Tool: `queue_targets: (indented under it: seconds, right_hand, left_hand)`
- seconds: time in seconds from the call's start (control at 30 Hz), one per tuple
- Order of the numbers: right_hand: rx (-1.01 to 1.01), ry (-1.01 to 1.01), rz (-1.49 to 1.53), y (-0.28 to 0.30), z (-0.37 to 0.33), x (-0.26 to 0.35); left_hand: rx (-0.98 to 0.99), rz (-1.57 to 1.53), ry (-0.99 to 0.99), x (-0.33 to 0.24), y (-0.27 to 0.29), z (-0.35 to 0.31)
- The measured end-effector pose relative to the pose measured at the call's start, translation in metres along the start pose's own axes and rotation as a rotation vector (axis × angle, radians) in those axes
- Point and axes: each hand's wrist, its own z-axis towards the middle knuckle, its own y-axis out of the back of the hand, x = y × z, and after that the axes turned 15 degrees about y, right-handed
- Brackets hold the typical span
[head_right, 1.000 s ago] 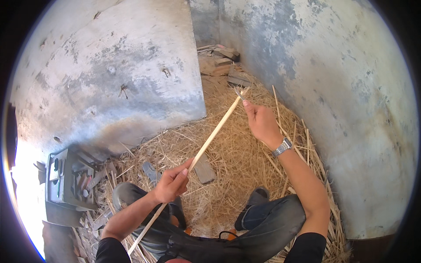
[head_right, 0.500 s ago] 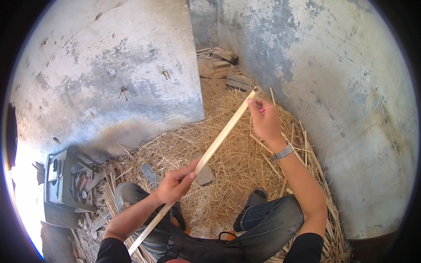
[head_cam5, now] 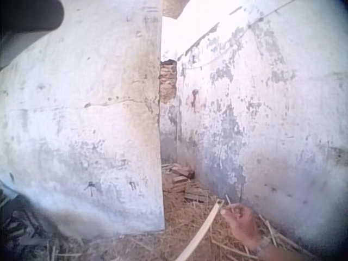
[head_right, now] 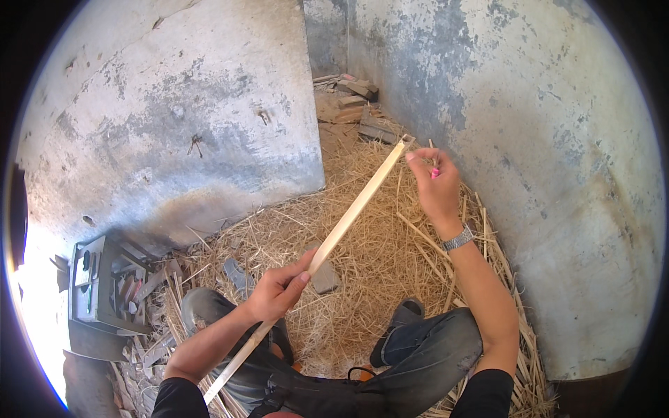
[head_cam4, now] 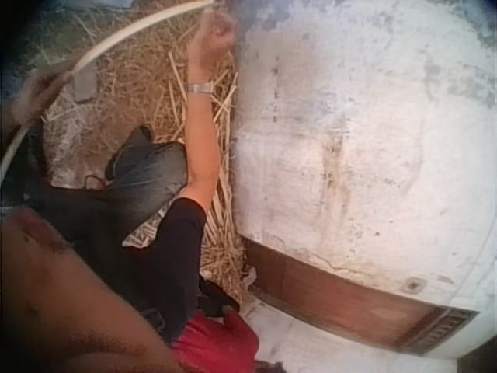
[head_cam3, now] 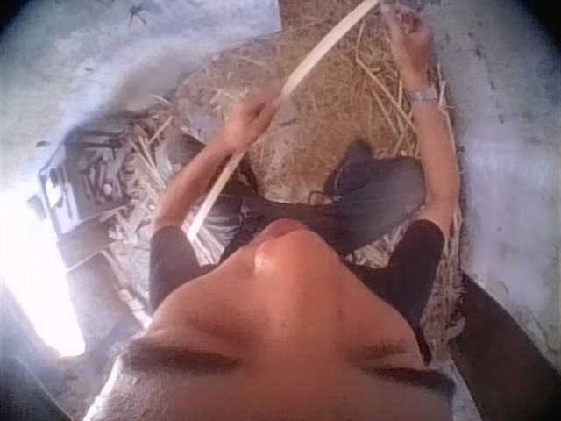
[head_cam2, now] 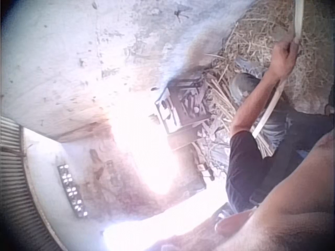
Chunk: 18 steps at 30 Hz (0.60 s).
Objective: The person whittles a strip of bamboo using a knife while sitting on a straw-covered floor.
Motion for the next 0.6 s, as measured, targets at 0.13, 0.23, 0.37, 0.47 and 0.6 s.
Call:
queue_targets:
  seconds: [0.13, 0.23, 0.37, 0.47, 0.6]
  right_hand:
    - [0.159, -0.07, -0.045, -0.009, -0.004, 0.018]
    - [0.253, 0.091, -0.052, -0.01, -0.006, 0.006]
    - [0.164, 0.065, -0.044, -0.006, -0.006, -0.003]
    - [0.235, 0.122, -0.135, -0.001, -0.003, 0.005]
    - [0.233, 0.205, -0.199, -0.006, -0.005, 0.011]
  left_hand:
    - [0.009, 0.018, -0.038, -0.002, 0.0, -0.001]
    - [0.026, 0.015, -0.039, -0.001, 0.001, 0.0]
    - [0.08, -0.087, 0.092, -0.012, 0.001, -0.006]
    - [0.097, -0.108, 0.109, -0.006, 0.003, -0.006]
    - [0.107, -0.118, 0.122, -0.009, 0.003, -0.005]
